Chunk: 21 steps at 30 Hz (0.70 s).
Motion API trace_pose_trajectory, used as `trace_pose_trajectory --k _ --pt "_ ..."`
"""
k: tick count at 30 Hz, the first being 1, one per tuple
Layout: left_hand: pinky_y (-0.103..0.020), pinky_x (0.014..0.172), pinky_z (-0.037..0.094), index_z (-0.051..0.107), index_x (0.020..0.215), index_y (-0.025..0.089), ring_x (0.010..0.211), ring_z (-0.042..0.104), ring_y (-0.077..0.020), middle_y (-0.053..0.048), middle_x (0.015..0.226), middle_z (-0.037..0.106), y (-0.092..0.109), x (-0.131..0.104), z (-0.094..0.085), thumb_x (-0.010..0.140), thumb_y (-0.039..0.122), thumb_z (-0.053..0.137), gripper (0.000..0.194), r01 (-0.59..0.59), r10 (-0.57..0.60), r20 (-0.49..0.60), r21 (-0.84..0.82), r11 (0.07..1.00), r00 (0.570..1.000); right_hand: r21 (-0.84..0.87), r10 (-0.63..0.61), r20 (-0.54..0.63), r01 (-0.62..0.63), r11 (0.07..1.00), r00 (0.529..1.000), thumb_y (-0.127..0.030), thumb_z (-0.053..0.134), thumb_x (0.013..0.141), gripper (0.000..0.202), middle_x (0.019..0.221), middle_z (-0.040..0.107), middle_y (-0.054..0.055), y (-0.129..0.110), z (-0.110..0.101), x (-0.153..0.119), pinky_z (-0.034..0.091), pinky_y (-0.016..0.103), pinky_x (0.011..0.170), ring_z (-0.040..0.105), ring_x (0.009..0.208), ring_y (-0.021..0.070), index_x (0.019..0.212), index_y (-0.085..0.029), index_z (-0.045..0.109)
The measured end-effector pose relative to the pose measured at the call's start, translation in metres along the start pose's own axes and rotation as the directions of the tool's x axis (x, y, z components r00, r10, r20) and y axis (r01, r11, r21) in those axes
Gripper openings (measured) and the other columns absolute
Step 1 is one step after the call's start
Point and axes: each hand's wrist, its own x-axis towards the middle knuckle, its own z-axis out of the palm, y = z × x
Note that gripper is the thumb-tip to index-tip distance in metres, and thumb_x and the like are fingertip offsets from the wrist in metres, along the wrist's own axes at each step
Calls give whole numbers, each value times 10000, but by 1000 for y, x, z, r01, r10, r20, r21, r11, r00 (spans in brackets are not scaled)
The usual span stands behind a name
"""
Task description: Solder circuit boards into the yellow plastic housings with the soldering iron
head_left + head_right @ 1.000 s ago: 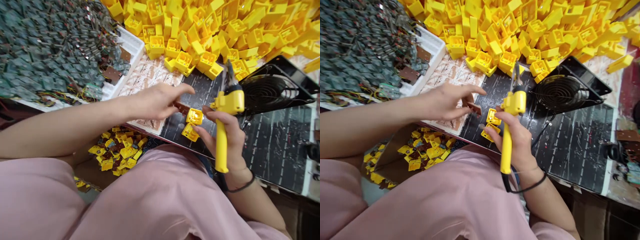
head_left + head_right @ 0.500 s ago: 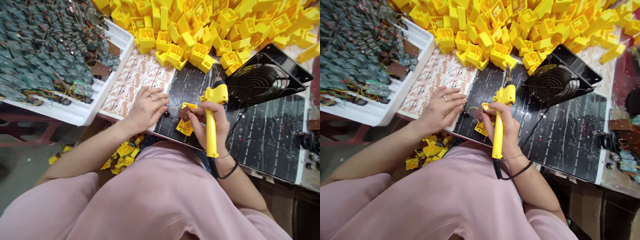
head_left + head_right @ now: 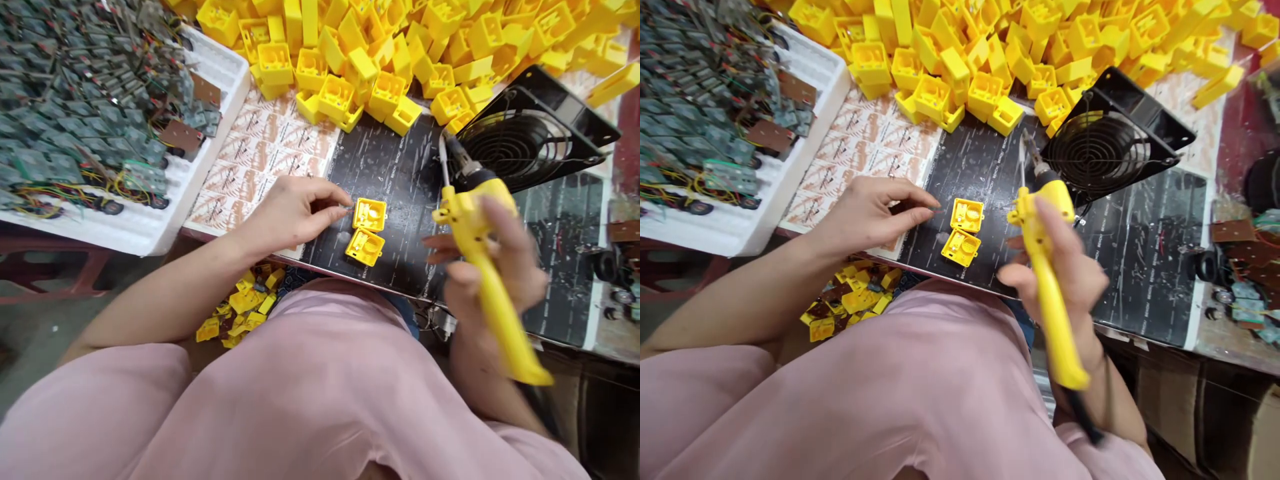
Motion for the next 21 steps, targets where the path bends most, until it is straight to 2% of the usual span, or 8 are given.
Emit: trace_pose_trajectory --k 3,7,8,9,11,14,16,21 --pt "-343 917 593 825 1004 203 900 780 -208 -54 962 843 -2 7 5 967 252 645 190 -79 75 27 290 954 997 -57 -34 -291 18 998 956 -761 711 978 650 1291 802 36 12 -26 7 664 334 576 829 832 249 1462 -328 752" --pt "-323 839 560 808 980 185 847 747 -202 -68 964 831 -5 16 20 966 250 594 225 -104 81 74 403 909 994 -54 -105 -655 92 994 748 -607 620 1097 431 899 821 -23 42 -35 15 660 314 666 788 783 176 934 -321 897" --pt "-314 812 549 805 971 184 814 733 -193 -63 943 827 -5 17 21 957 253 589 228 -97 70 80 413 906 994 -36 -96 -668 97 995 738 -532 644 1105 381 877 819 -39 47 -35 13 651 299 672 770 755 153 903 -325 892" --pt "-308 789 537 803 959 183 786 721 -187 -58 917 822 -3 18 22 946 255 586 229 -89 56 88 423 902 995 -15 -79 -654 91 996 752 -467 687 1092 313 873 821 -46 50 -35 11 636 289 656 751 719 139 905 -323 891" --pt "-310 766 519 806 948 180 772 719 -194 -58 885 817 2 19 22 928 259 579 241 -71 21 114 453 889 993 21 -39 -496 58 998 867 -396 838 989 117 910 838 -29 50 -35 4 605 289 584 727 658 145 1049 -312 893" --pt "-324 756 503 813 959 176 803 742 -227 -72 877 820 11 22 19 914 267 570 264 -54 -42 169 524 850 985 83 -37 -136 49 995 990 -286 920 893 433 993 855 8 40 -37 -3 600 298 527 744 646 169 1313 -322 818" --pt "-321 746 494 813 972 176 806 746 -232 -73 870 818 16 24 17 914 272 567 270 -49 -80 202 563 825 976 127 -141 25 137 982 990 -232 912 880 505 946 847 -6 35 -37 0 610 293 511 762 653 179 1357 -332 776" --pt "-300 721 482 791 942 190 769 734 -212 -51 842 805 19 28 16 902 266 565 242 -59 -93 221 595 802 971 136 -280 144 261 956 949 -265 872 918 147 751 780 -44 37 -32 16 531 256 403 711 534 156 981 -320 751"
